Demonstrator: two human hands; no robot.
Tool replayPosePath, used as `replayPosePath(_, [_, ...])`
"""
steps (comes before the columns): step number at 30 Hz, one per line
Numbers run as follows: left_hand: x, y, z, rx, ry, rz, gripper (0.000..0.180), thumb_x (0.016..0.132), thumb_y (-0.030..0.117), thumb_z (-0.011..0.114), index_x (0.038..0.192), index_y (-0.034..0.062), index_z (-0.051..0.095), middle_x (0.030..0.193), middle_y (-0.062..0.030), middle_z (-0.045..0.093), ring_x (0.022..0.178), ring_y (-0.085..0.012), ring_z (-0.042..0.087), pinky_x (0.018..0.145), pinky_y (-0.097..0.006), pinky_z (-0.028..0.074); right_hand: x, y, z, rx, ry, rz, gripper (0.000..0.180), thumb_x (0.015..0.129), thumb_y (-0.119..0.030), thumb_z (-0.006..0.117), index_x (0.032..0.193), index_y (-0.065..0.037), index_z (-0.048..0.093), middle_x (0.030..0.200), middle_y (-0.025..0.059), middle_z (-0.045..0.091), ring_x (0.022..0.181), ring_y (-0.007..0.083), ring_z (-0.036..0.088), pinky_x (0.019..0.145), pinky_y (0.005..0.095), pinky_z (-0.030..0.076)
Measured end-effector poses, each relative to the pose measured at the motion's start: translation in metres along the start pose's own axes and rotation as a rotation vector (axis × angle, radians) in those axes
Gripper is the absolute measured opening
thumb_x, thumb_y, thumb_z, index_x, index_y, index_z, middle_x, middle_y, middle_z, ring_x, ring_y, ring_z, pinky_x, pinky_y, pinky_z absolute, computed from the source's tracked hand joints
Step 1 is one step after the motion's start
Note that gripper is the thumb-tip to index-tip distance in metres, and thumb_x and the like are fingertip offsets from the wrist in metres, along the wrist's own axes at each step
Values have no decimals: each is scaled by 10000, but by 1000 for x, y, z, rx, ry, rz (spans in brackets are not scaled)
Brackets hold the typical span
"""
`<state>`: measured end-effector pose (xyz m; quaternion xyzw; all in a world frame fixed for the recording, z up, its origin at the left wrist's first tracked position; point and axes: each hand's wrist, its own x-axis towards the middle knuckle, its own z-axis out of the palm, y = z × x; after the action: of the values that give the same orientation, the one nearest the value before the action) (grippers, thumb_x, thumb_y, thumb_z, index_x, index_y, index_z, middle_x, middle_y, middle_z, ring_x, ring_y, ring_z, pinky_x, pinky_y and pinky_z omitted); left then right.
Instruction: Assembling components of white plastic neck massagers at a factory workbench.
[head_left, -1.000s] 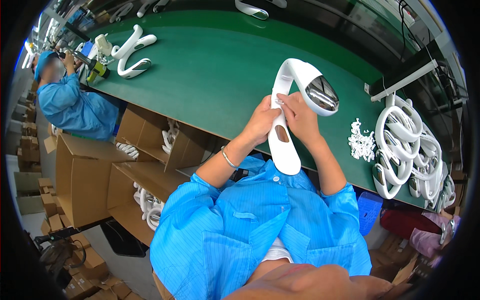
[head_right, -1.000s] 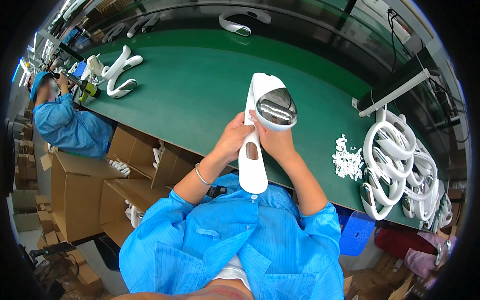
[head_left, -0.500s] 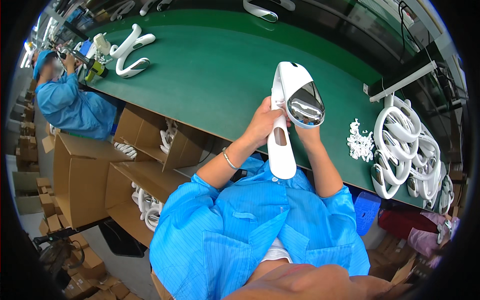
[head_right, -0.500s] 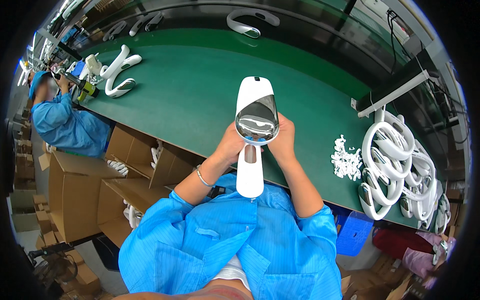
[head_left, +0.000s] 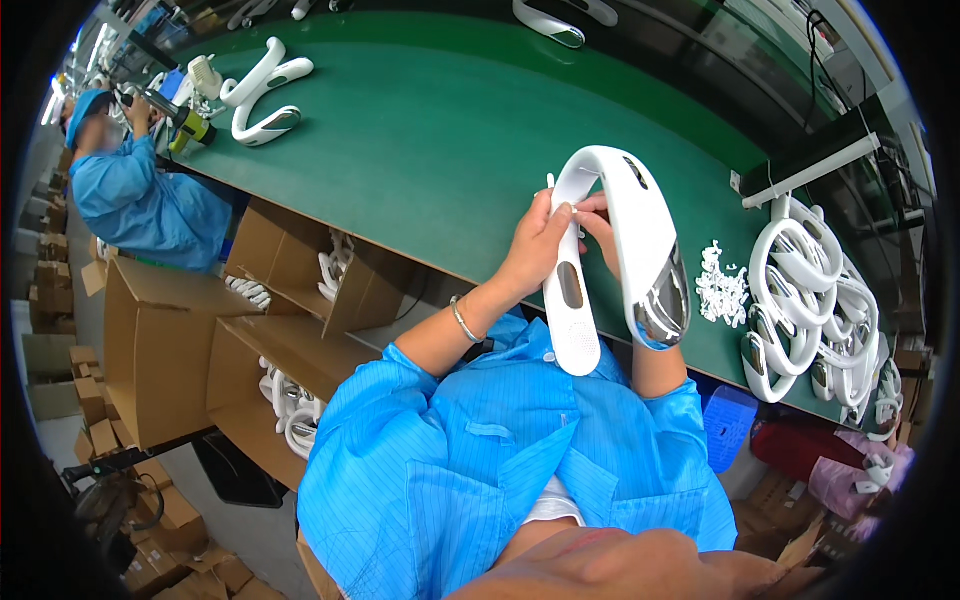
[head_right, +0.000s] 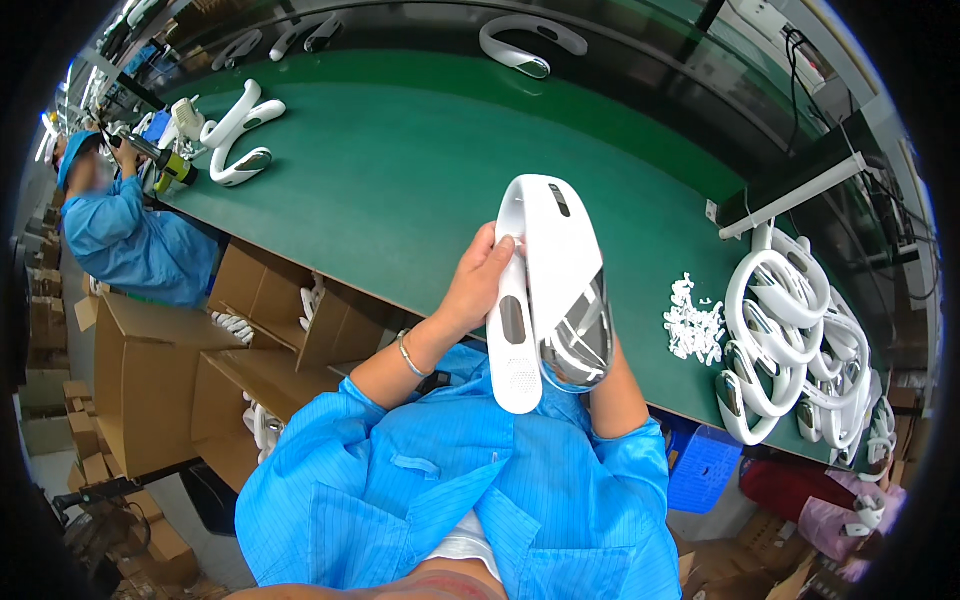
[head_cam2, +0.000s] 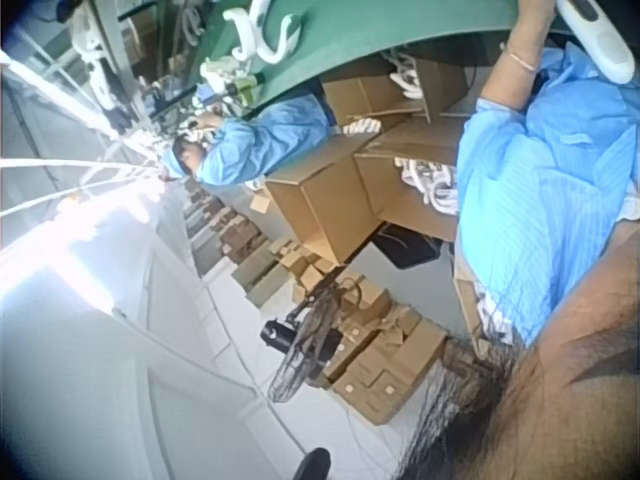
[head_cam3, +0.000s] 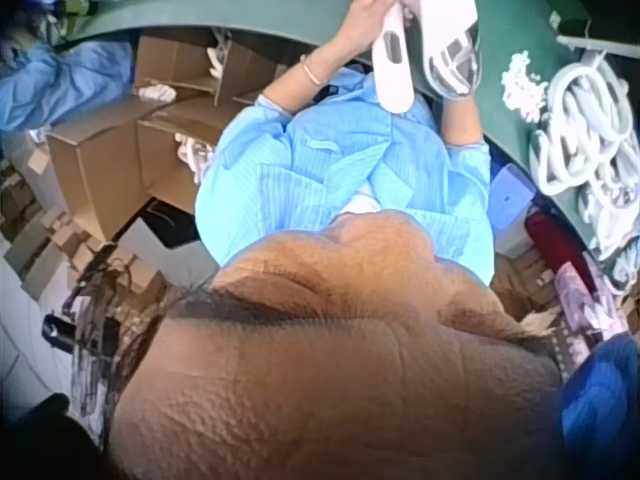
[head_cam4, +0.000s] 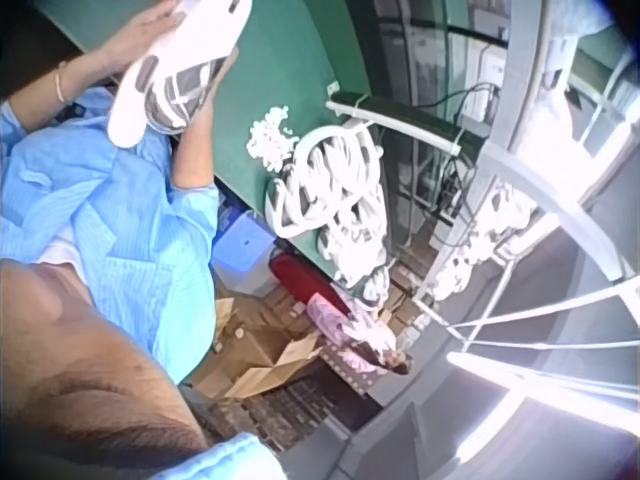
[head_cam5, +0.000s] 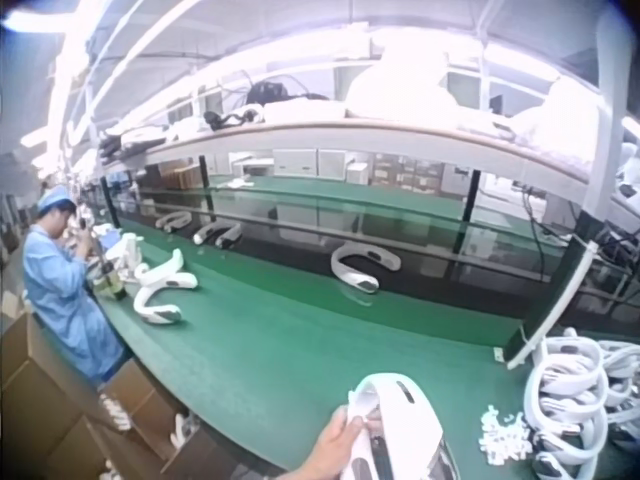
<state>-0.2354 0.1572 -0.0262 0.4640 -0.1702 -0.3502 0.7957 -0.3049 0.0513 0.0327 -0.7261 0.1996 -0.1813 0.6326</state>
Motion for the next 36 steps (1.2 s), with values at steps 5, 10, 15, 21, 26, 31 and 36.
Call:
replayPosePath(5, [0,7,7,31,50,-10,243,965,210,436,1086,1,472,837,-66,550,661,-110,589,545,-244,495,-4,-15,2,115,17,87,191,801,-12,636,985,27,600,888,102,629,761,170,606,698,274,503])
replayPosePath(10, [4,-4,4,125,121,79,226,936,187,487,1032,-14,523,803,-63,577,656,-118,572,567,-263,457,3,23,2,86,25,-68,214,870,-86,608,1050,25,578,878,80,606,756,145,593,630,260,511])
replayPosePath(15, [4,-1,0,303,100,161,198,915,161,506,994,-13,557,782,-66,585,649,-125,565,566,-281,449,0,36,3,43,33,-107,214,871,-129,624,1028,14,596,868,77,611,762,126,576,651,249,480])
replayPosePath(21, [21,-16,-8,290,113,156,194,912,146,503,882,-30,578,711,-76,610,601,-138,570,550,-286,451,8,69,-3,249,87,51,150,871,-124,601,908,19,628,777,56,619,685,137,566,601,286,454])
replayPosePath(26, [31,2,-10,61,80,-247,230,939,159,474,1069,-29,497,831,-127,615,664,-202,629,554,-332,535,28,61,1,50,11,136,283,839,-83,601,1097,32,588,826,90,668,664,129,613,611,247,504])
replayPosePath(31, [36,15,-14,-72,-64,-349,367,953,207,470,1242,0,378,922,-149,597,752,-241,652,592,-355,577,55,45,-13,0,69,-114,442,820,-131,640,1210,42,529,1068,171,636,908,188,618,767,288,504])
replayPosePath(36, [33,2,-13,-130,-145,-394,275,942,193,502,1106,-27,504,898,-129,616,734,-208,644,613,-323,558,68,1,-7,-282,-54,-208,451,711,-184,727,1109,-11,603,996,121,657,857,193,629,723,283,506])
